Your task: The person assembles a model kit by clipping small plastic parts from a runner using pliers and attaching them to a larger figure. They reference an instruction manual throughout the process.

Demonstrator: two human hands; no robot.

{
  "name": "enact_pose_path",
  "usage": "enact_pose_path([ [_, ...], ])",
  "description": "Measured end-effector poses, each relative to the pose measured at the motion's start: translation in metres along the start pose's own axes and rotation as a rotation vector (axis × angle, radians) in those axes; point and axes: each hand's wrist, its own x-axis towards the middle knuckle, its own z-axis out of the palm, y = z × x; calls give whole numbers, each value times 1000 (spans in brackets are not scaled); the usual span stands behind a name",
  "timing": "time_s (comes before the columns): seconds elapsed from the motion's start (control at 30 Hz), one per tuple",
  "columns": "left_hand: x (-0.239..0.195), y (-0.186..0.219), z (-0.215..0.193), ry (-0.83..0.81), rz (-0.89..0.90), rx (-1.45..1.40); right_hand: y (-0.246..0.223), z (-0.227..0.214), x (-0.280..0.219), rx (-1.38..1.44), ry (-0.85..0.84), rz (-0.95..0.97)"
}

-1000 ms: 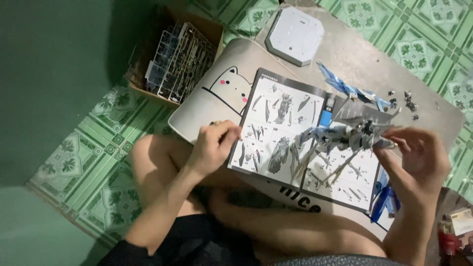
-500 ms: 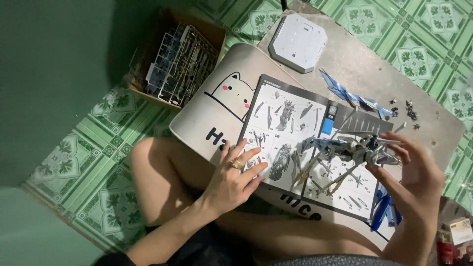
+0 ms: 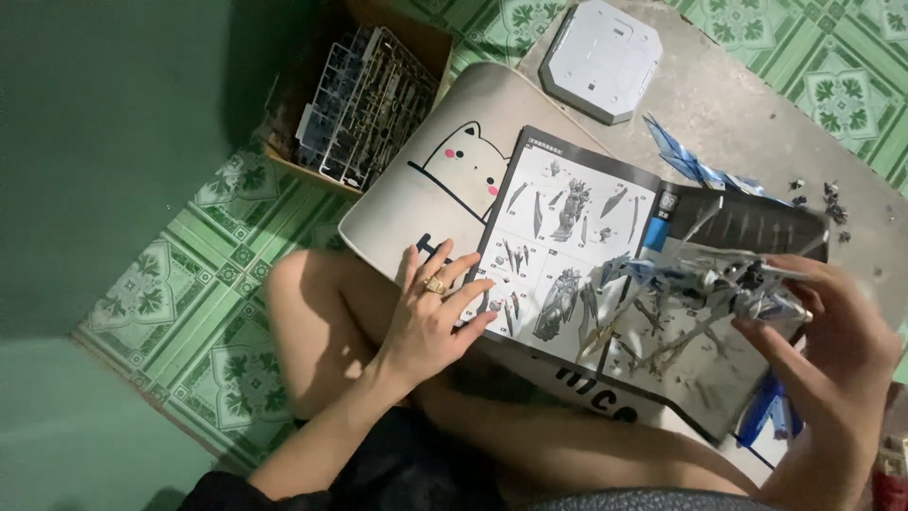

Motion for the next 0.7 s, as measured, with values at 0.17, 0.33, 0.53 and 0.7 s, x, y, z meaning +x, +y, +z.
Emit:
enact_pose_path([
  [0.17, -2, -4, 3, -11, 5, 21, 7, 1, -3, 29, 36, 70],
  [0.33, -3, -3, 3, -5, 1, 4, 15, 0, -8, 35, 82, 69],
  [0.53, -3, -6, 8, -3, -4, -8, 17, 0, -6, 55, 81, 46],
  [0.7, -1, -1, 3, 29, 12, 1, 17, 2, -9, 52, 115, 5],
])
